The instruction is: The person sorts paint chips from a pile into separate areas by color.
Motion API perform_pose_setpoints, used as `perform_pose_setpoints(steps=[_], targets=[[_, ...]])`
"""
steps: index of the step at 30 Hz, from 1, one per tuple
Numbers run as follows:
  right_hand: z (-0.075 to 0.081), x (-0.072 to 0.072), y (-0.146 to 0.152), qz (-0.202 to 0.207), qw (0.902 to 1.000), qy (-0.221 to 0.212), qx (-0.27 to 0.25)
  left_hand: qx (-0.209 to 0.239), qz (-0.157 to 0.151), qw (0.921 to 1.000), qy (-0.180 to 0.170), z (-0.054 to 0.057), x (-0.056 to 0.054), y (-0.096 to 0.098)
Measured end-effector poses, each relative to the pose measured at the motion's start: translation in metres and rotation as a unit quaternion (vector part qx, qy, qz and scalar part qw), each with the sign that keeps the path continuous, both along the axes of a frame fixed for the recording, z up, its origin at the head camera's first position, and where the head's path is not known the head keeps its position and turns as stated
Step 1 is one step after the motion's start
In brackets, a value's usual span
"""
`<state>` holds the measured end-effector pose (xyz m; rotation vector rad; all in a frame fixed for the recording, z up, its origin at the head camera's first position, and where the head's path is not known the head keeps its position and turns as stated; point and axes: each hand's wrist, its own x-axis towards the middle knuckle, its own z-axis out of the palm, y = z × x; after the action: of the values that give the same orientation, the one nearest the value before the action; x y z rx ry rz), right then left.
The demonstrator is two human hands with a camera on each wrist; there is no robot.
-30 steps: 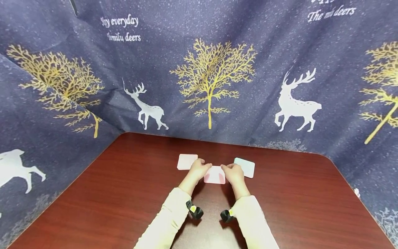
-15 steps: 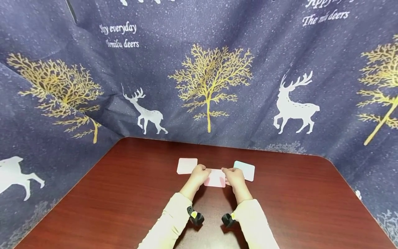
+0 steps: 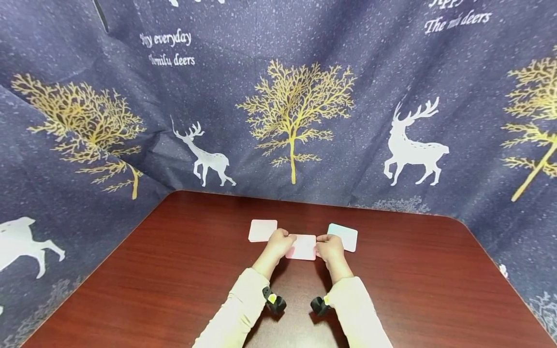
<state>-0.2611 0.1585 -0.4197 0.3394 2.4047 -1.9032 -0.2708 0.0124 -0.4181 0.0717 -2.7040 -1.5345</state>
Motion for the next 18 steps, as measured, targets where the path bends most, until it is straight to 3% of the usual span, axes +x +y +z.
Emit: perform_pose_setpoints(steps=[7,18], targets=[[-0.0016,-0.0009,-0.0002,-0.008,1.0000,0.000,-0.005,-0.011,-0.017,0.9998,0.007,0.0000,-0.0002,-0.0027],[0.0004,-0.0019,0.0007,-0.009,0.9997,-0.010,-0.021,0.002,-0.023,0.9993,-0.031,0.0038,0.0023,-0.0048]])
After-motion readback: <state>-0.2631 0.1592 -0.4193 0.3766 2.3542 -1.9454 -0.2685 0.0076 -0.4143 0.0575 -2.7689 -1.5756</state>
